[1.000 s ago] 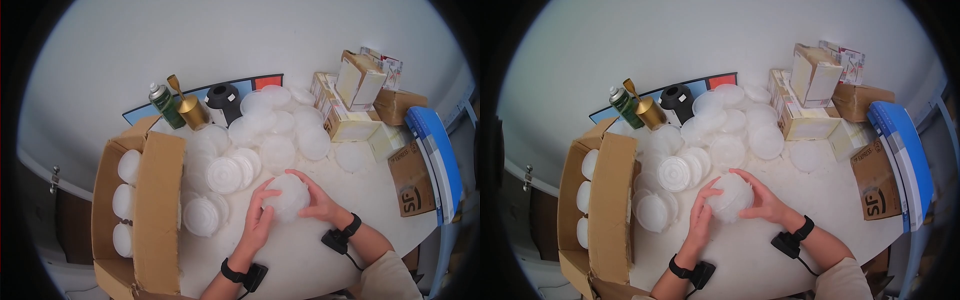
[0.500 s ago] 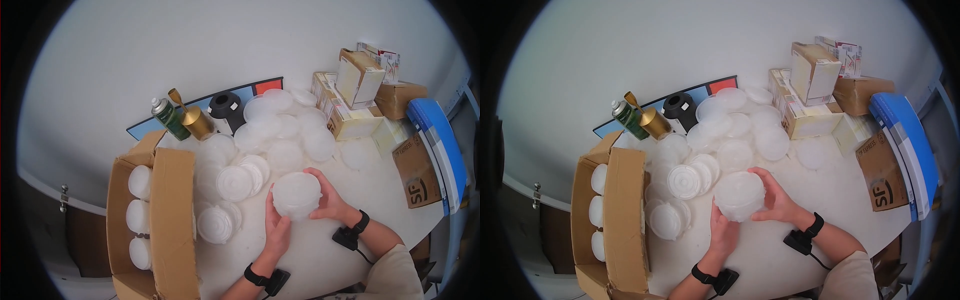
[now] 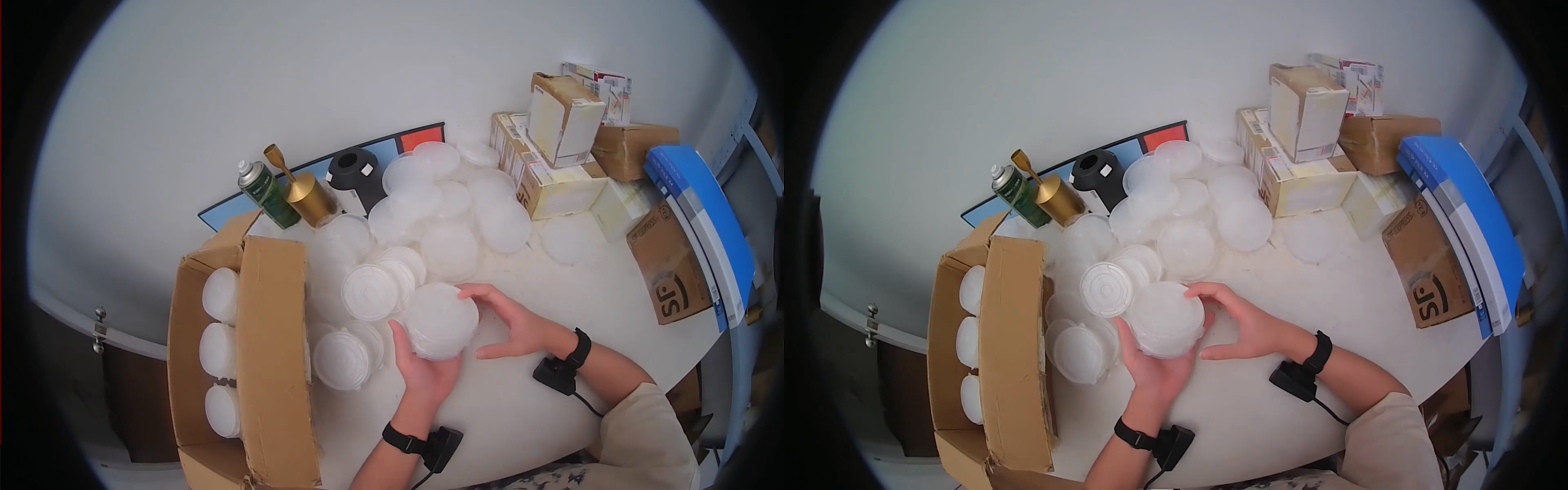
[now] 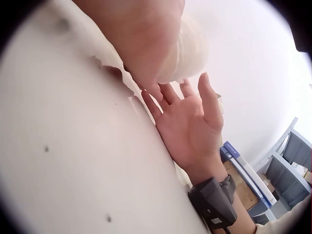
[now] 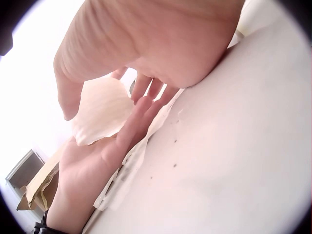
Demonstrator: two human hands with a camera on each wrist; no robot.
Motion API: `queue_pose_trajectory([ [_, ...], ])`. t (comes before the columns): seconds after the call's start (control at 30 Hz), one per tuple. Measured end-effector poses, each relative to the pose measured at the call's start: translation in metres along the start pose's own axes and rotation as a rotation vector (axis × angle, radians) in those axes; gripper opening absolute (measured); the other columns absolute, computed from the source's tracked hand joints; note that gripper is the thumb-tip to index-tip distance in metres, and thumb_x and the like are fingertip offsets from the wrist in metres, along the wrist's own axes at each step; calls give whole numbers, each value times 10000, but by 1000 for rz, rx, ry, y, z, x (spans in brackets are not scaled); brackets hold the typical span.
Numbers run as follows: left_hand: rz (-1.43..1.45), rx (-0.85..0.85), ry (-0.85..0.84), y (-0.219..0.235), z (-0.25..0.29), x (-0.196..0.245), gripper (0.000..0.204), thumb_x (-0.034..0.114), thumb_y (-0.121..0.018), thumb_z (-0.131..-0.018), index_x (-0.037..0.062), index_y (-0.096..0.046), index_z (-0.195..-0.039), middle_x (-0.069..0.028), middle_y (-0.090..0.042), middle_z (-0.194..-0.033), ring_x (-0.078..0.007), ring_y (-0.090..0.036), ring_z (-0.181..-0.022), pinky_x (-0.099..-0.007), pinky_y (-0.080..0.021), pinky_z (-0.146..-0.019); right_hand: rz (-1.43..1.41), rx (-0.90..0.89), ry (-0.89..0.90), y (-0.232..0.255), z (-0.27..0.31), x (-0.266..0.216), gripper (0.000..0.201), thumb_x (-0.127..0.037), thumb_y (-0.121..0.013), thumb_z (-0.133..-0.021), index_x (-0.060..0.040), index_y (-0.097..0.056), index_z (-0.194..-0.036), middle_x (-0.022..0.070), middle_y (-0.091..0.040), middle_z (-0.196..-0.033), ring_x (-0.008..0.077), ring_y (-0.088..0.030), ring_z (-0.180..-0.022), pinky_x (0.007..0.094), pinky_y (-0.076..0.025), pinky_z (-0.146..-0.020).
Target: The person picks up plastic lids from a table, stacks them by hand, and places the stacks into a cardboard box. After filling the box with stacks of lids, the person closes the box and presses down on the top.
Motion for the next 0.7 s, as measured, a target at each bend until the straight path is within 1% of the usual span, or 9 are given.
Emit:
queue_pose_trajectory([
  [0.07, 168, 107, 33, 7, 3, 2, 785, 711, -318, -912, 137, -375, -1443, -97, -437, -1445, -306, -391, -1355, -525, -354, -1095, 156, 4, 162, -1, -1, -15, 784, -151, -795, -764, -71, -368, -1417, 118, -383, -1441, 271, -379, -1348, 420, -306, -1120],
  [0.2, 232, 96, 67, 12, 0, 1, 766, 687, -378, -890, 153, -388, -1440, -105, -452, -1432, -336, -380, -1361, -518, -392, -1048, 183, 38, 183, 8, -2, -21, 667, -134, -756, -794, -68, -435, -1375, 118, -432, -1400, 259, -402, -1327, 415, -326, -1104],
  [0.27, 252, -20, 88, 0, 0, 1, 727, 641, -430, -880, 162, -410, -1428, -106, -460, -1424, -366, -401, -1338, -508, -419, -1000, 203, 326, 171, 41, 4, -7, 605, -102, -727, -808, -73, -458, -1349, 108, -469, -1355, 242, -426, -1302, 404, -339, -1092],
  [0.3, 259, -17, 94, -1, 1, 0, 727, 641, -430, -880, 162, -410, -1428, -106, -460, -1424, -366, -401, -1338, -508, -419, -1000, 207, 327, 161, 45, 4, -1, 605, -102, -727, -808, -73, -458, -1349, 108, -469, -1355, 242, -426, -1302, 404, -339, -1092],
  [0.37, 330, -24, 133, -2, 2, -5, 696, 611, -459, -878, 166, -428, -1412, -107, -465, -1415, -376, -432, -1305, -494, -429, -976, 251, 744, 99, 88, 23, 7, 583, -67, -713, -804, -82, -468, -1333, 109, -457, -1343, 254, -421, -1300, 406, -346, -1083],
  [0.4, 337, -19, 139, -1, 2, -5, 696, 611, -459, -878, 166, -428, -1412, -107, -465, -1415, -376, -432, -1305, -494, -429, -976, 254, 745, 89, 90, 23, 9, 583, -67, -713, -804, -82, -468, -1333, 109, -457, -1343, 254, -421, -1300, 406, -346, -1083],
  [0.47, 284, 24, 172, 6, 3, -10, 685, 589, -474, -878, 153, -430, -1405, -119, -473, -1402, -371, -456, -1280, -502, -421, -991, 401, 930, 105, 102, 38, 2, 570, -51, -709, -801, -92, -476, -1320, 115, -417, -1358, 267, -383, -1319, 420, -337, -1090],
  [0.6, 263, 111, 192, 13, 4, -13, 686, 580, -481, -877, 142, -429, -1403, -129, -465, -1407, -365, -451, -1287, -516, -408, -1012, 484, 931, 99, 100, 36, 6, 596, -37, -702, -807, -108, -458, -1346, 135, -346, -1411, 277, -306, -1373, 433, -293, -1129],
  [0.7, 249, 141, 194, 16, 5, -13, 684, 571, -480, -880, 131, -427, -1402, -138, -457, -1415, -358, -451, -1289, -532, -389, -1041, 286, 912, 46, 100, 32, 19, 654, -33, -697, -811, -111, -410, -1393, 153, -314, -1433, 277, -244, -1414, 433, -225, -1169],
])
Point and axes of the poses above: each hand's wrist, its own z-axis away from the middle knuckle, its own y-axis out of the back of the hand, x = y × z, the point moved 10 cm from there along -z, towards the middle knuckle
